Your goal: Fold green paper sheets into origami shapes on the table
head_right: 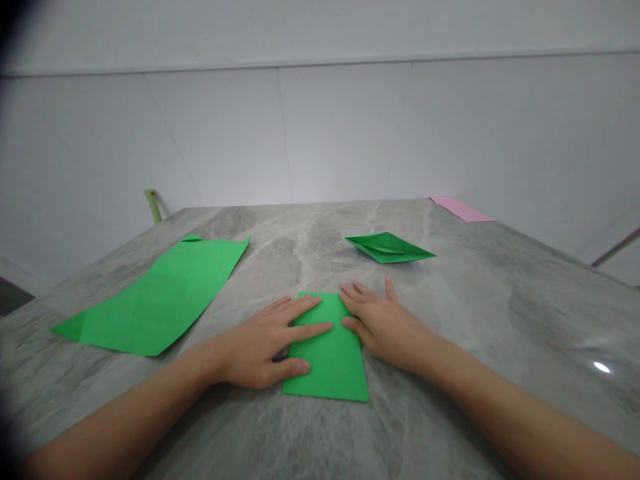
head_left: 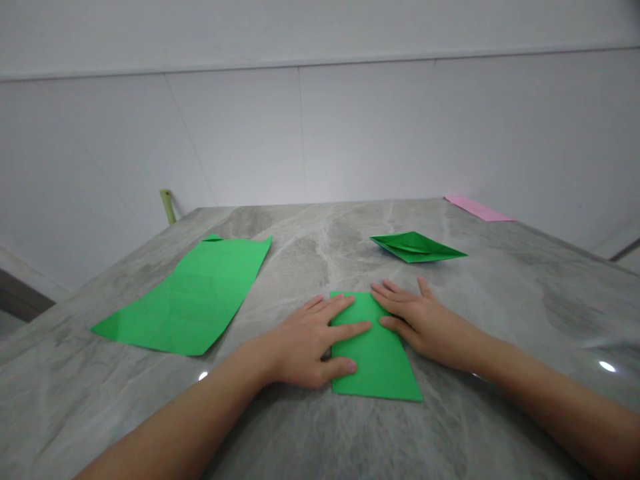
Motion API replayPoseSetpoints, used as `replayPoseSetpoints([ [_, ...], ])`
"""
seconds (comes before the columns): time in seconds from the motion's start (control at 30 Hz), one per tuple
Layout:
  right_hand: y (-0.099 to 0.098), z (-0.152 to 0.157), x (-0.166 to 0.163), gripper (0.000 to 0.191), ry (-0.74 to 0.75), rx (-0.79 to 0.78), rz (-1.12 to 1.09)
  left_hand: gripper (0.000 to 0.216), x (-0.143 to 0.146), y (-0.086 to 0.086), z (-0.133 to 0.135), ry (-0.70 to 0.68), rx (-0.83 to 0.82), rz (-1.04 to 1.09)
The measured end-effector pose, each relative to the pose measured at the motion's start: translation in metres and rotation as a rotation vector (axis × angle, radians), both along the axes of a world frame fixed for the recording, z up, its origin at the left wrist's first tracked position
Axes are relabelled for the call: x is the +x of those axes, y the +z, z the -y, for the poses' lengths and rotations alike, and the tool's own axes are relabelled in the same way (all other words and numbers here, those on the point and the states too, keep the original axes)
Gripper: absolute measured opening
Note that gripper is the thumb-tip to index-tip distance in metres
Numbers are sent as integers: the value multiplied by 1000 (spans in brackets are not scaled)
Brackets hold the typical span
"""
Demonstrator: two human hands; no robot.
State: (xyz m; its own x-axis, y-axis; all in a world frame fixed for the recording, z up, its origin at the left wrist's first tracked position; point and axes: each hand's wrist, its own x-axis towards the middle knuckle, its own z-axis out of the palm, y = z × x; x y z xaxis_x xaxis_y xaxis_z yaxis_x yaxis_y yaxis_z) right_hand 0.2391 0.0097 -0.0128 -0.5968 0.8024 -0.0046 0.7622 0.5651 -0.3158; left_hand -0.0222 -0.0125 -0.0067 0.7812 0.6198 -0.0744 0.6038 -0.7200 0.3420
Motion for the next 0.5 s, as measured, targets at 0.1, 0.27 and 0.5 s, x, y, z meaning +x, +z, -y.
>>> replayPoseSetpoints([
  [0.1,3,2,0,45,90,95,-122,61,-4,1,-3,147,29,-35],
  [0.27,14,11,-6,56,349,-58,-162,62,-10,1,-12,267,39,-75],
  [0.5,13,12,-9,27,328,8,-159,68,-13,1,-13,207,21,-92],
])
